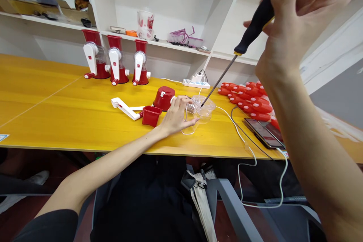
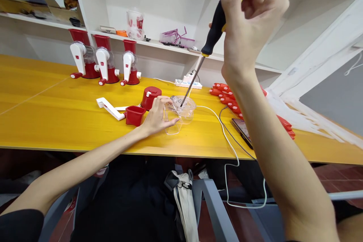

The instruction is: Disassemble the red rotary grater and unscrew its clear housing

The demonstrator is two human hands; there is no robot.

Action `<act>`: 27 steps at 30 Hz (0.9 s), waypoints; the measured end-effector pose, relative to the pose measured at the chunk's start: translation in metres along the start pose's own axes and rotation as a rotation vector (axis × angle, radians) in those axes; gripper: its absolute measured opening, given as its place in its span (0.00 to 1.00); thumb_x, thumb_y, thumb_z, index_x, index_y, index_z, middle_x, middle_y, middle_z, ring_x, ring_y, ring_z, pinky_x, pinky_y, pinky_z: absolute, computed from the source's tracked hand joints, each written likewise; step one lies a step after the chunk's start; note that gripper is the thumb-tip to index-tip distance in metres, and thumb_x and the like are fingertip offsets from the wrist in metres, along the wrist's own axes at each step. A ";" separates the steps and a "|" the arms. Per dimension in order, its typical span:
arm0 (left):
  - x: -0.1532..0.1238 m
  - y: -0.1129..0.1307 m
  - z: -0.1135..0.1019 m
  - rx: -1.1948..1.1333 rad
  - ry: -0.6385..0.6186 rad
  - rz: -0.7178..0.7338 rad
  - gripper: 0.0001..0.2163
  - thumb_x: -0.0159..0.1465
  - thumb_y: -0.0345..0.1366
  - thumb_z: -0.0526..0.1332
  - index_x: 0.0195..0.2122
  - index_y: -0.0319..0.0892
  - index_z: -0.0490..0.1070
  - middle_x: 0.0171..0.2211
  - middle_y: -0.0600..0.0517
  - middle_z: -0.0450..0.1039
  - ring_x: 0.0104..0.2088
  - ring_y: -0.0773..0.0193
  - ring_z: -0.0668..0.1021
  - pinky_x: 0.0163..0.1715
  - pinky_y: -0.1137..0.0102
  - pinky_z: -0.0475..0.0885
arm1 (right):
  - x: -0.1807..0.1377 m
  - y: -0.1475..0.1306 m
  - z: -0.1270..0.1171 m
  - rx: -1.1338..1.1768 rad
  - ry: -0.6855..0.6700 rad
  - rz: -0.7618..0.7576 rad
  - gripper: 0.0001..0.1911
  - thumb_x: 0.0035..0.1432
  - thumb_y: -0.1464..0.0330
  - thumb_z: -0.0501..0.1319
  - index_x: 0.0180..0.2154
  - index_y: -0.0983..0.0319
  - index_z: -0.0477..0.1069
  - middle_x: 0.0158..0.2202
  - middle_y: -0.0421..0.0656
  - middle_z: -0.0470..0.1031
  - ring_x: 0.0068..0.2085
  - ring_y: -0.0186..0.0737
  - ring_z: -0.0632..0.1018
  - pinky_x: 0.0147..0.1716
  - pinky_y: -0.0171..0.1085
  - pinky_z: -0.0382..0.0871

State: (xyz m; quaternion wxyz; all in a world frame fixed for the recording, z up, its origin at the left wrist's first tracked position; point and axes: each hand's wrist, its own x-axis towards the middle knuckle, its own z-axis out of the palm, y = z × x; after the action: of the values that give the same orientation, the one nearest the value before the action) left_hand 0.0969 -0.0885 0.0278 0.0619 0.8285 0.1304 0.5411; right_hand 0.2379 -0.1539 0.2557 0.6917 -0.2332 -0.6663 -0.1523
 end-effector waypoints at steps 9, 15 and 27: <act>0.000 0.001 0.000 0.007 -0.008 -0.014 0.23 0.61 0.41 0.68 0.52 0.44 0.58 0.50 0.45 0.67 0.54 0.52 0.72 0.53 0.55 0.72 | 0.004 0.003 -0.004 -0.033 0.090 0.087 0.12 0.57 0.74 0.56 0.33 0.55 0.76 0.29 0.38 0.71 0.33 0.29 0.78 0.21 0.25 0.64; 0.000 0.000 0.000 0.005 0.009 0.009 0.23 0.61 0.41 0.68 0.52 0.44 0.58 0.49 0.46 0.67 0.53 0.53 0.71 0.53 0.55 0.72 | 0.001 -0.004 -0.002 -0.073 0.037 0.047 0.03 0.59 0.68 0.61 0.36 0.55 0.74 0.33 0.37 0.72 0.35 0.29 0.77 0.29 0.29 0.71; 0.000 0.001 0.000 0.003 0.001 0.002 0.23 0.61 0.41 0.68 0.51 0.43 0.57 0.50 0.45 0.66 0.53 0.53 0.71 0.53 0.55 0.72 | 0.001 -0.004 -0.003 -0.055 0.041 0.092 0.06 0.61 0.68 0.59 0.36 0.55 0.74 0.31 0.39 0.68 0.30 0.27 0.72 0.19 0.26 0.63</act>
State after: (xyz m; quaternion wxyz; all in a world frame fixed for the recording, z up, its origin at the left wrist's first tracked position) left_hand 0.0971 -0.0890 0.0281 0.0600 0.8285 0.1304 0.5413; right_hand 0.2382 -0.1584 0.2576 0.7048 -0.2795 -0.6361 -0.1433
